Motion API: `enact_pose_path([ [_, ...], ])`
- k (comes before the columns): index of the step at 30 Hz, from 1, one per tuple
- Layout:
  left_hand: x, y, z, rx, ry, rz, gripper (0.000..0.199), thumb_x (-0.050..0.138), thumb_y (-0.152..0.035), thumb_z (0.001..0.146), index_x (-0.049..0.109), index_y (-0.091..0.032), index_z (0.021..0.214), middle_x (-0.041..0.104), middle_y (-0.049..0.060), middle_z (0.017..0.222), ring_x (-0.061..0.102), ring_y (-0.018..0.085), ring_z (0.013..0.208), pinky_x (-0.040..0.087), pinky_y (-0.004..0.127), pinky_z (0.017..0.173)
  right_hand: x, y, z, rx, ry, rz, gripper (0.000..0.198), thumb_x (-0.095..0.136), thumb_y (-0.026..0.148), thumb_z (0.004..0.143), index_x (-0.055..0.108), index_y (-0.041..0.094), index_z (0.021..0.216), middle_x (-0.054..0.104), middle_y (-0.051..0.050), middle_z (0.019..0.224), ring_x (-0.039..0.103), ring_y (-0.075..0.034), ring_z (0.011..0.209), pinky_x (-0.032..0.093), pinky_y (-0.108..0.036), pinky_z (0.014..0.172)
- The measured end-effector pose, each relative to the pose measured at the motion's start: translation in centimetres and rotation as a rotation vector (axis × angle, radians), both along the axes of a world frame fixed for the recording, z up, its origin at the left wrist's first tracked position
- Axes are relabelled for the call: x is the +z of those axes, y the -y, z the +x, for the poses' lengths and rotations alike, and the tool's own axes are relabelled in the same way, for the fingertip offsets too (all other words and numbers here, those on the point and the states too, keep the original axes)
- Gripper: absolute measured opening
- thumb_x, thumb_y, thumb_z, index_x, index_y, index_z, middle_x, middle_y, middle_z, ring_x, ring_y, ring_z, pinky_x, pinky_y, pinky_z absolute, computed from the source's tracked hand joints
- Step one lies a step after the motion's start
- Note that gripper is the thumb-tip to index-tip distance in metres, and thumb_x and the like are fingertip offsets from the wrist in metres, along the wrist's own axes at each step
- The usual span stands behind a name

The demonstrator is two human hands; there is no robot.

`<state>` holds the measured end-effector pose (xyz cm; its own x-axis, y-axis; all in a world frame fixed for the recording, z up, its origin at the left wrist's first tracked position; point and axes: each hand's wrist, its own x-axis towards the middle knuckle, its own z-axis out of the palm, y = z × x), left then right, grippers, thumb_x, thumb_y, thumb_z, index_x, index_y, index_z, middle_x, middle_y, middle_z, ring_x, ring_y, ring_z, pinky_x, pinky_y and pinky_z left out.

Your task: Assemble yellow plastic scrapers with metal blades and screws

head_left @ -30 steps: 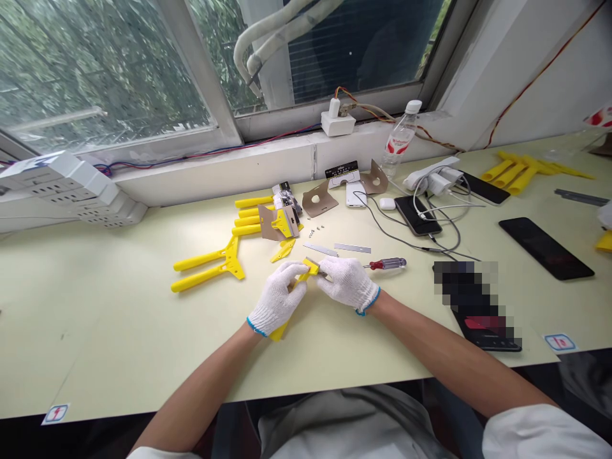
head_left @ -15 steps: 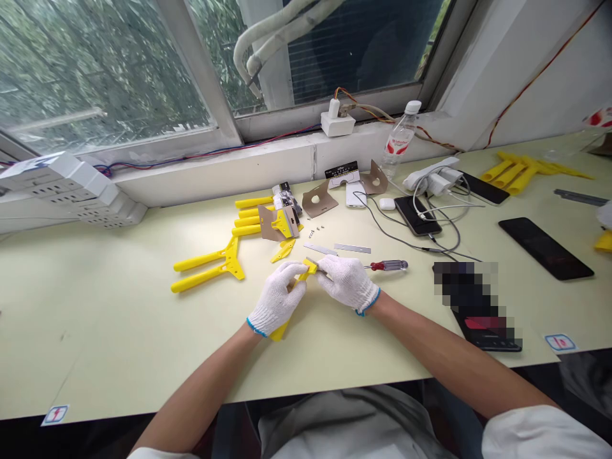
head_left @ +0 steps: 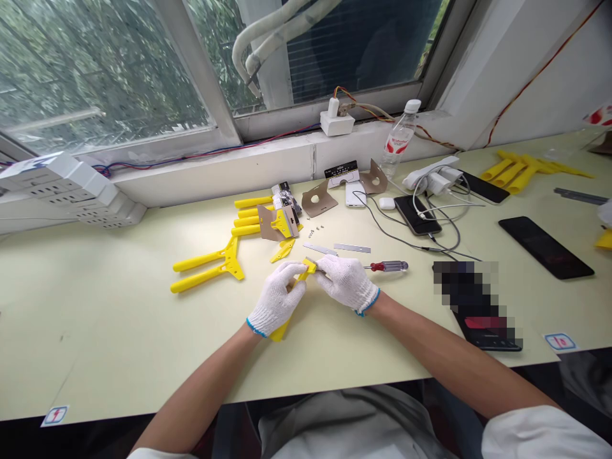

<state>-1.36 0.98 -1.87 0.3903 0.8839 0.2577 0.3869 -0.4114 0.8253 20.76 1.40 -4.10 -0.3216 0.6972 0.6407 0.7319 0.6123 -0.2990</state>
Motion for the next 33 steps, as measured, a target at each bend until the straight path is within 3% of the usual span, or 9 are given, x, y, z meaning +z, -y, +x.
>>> enact_pose_path([
  [4,-0.05,-0.01,-0.04,-0.002,-0.003,0.003,0.036,0.059,-0.009,0.096,0.074,-0.023,0.125,0.072,0.009,0.129,0.071,0.018,0.092,0.059,0.029,0.071,0.11,0.03,-0.01,-0.007,-0.003,-0.013,0.016,0.060,0.022,0.103,0.070,0.018,0.092,0.071,-0.001,0.084,0.061,-0.014,0.071,0.033,-0.030,0.066],
  [17,0.11,0.01,0.04,-0.007,-0.002,0.014,0.038,0.058,-0.009,0.095,0.074,-0.024,0.126,0.072,0.009,0.129,0.070,0.016,0.085,0.058,0.028,0.068,0.12,0.05,-0.05,-0.035,0.017,-0.030,0.013,0.063,0.022,0.100,0.071,0.019,0.090,0.072,-0.001,0.082,0.062,-0.015,0.070,0.032,-0.031,0.064],
  [25,-0.07,-0.04,-0.05,-0.004,-0.010,0.012,0.039,0.059,-0.007,0.094,0.074,-0.024,0.126,0.072,0.008,0.129,0.069,0.014,0.082,0.056,0.027,0.067,-0.10,-0.15,0.04,0.015,-0.003,-0.014,0.011,0.062,0.021,0.101,0.070,0.019,0.093,0.072,-0.001,0.085,0.066,-0.016,0.073,0.040,-0.031,0.065],
  [33,0.16,-0.02,0.00,-0.010,-0.008,0.007,0.038,0.060,-0.010,0.095,0.074,-0.025,0.126,0.072,0.009,0.130,0.070,0.016,0.085,0.057,0.028,0.068,-0.10,-0.21,-0.04,0.069,-0.044,-0.056,0.007,0.066,0.013,0.093,0.068,0.020,0.092,0.073,-0.001,0.088,0.069,-0.017,0.079,0.047,-0.029,0.072],
])
